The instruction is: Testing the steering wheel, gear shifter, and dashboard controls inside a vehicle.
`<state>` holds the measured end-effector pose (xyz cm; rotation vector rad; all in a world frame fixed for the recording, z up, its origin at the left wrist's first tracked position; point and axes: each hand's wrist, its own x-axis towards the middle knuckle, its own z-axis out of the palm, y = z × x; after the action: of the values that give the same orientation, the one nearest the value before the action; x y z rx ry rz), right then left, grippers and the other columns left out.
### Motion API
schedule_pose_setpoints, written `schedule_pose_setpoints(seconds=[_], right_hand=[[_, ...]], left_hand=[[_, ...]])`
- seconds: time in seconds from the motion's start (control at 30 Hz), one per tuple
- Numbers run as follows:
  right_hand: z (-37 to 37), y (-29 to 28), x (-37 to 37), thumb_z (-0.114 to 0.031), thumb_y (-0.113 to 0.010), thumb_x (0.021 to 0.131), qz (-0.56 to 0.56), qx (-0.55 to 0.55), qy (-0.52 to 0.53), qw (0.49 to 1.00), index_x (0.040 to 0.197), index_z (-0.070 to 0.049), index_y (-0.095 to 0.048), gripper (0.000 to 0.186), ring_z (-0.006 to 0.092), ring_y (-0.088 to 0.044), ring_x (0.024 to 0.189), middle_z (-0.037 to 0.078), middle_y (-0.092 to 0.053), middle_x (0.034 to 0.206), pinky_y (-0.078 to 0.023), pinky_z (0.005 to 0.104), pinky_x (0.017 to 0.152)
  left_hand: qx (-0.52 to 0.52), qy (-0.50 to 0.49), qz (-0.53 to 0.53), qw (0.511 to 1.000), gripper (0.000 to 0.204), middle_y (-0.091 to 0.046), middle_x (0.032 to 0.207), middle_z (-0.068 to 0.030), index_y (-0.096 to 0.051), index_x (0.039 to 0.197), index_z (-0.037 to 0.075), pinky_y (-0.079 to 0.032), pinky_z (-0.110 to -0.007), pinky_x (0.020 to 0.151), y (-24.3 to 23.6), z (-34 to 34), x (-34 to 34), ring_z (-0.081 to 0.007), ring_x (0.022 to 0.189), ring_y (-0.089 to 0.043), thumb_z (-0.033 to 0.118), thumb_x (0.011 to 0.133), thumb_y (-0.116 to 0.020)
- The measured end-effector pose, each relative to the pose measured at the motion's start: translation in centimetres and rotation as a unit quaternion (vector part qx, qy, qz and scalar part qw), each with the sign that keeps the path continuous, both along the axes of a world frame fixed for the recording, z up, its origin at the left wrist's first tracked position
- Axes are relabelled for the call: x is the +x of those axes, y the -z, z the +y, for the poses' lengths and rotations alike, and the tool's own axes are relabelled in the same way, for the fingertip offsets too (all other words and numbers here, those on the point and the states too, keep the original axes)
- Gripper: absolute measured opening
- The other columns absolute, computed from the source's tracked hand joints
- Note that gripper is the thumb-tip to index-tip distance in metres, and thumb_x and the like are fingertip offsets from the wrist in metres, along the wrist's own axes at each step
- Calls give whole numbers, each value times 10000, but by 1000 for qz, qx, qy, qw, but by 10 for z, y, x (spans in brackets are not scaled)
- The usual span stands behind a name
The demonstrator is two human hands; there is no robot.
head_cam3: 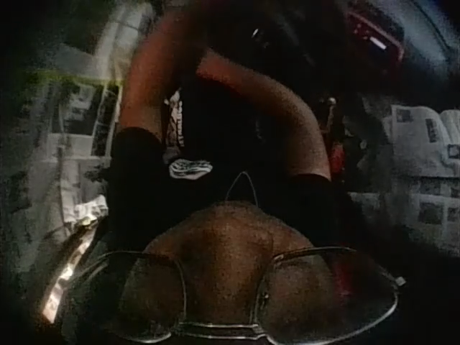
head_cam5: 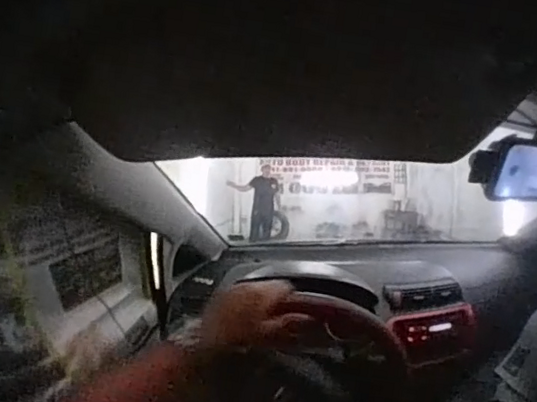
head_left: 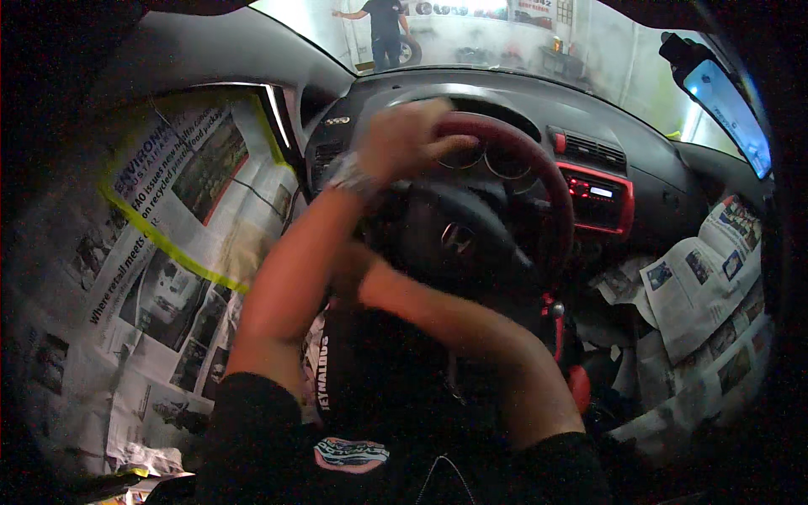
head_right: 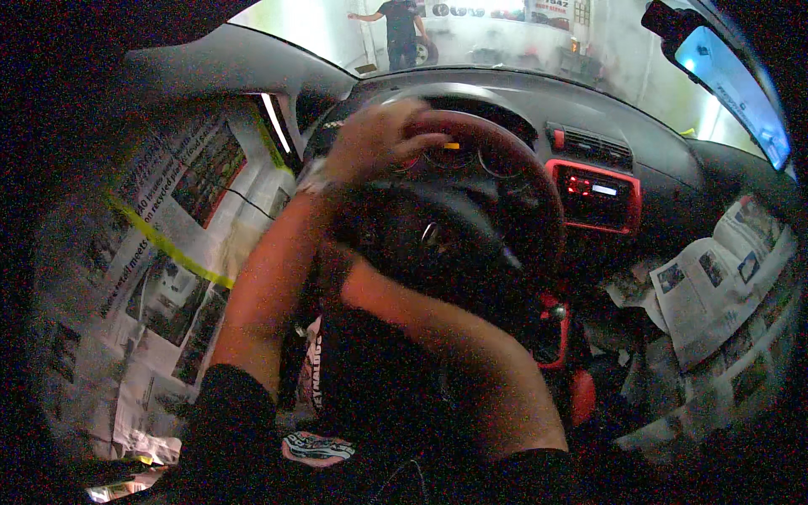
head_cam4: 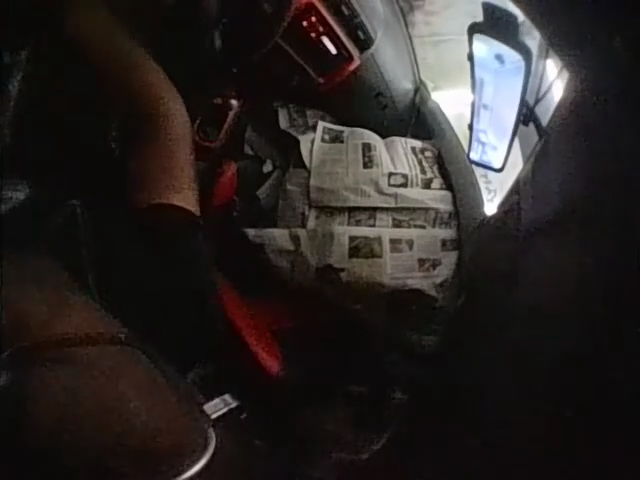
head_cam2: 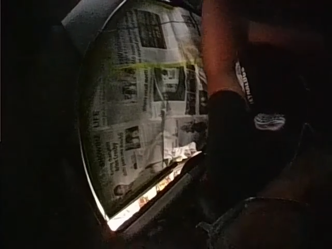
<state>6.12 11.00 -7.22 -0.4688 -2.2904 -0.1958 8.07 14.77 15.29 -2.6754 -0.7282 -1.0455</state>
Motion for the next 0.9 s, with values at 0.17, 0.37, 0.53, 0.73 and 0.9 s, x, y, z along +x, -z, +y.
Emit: schedule_pose_setpoints(seconds=[0.17,0.37,0.53,0.73,0.9], right_hand=[[-109,1,100,-377,-756,854,-235,-99,2,967,1067,-126,-705,333,285,-631,1103,82,-666,1225,-473,462,954],[-89,-165,190,-364,-748,883,154,188,488,839,1152,-117,-719,366,362,-630,1099,146,-677,1170,-466,533,930],[-27,-200,129,-605,-616,915,100,133,532,830,904,-117,-734,502,294,-615,992,86,-667,903,-445,494,826],[-13,-189,88,-590,-658,880,40,155,447,880,889,-118,-754,482,293,-600,946,80,-656,894,-408,488,916],[-15,-191,89,-592,-667,872,44,144,438,886,898,-114,-760,488,290,-601,945,78,-655,893,-409,490,918]], left_hand=[[-185,-82,-315,927,369,-733,918,-166,-618,1191,5,-547,-408,763,138,-26,-95,-316,839,-731,332,1023,-645],[-446,-131,-411,784,627,-654,1258,-193,-512,1399,-37,-441,-400,1046,297,-124,-64,-302,1179,-615,498,1072,-500],[-660,-1,-158,735,708,-681,1202,-162,-627,1287,-28,-433,-394,1048,322,-154,-52,-267,1154,-615,612,1067,-421],[-606,65,40,791,760,-695,1004,-101,-703,1121,12,-491,-387,882,309,-129,-61,-217,914,-617,674,1061,-334],[-652,15,66,755,801,-706,998,-105,-703,1131,7,-502,-385,886,299,-132,-68,-221,918,-638,676,1068,-265]])
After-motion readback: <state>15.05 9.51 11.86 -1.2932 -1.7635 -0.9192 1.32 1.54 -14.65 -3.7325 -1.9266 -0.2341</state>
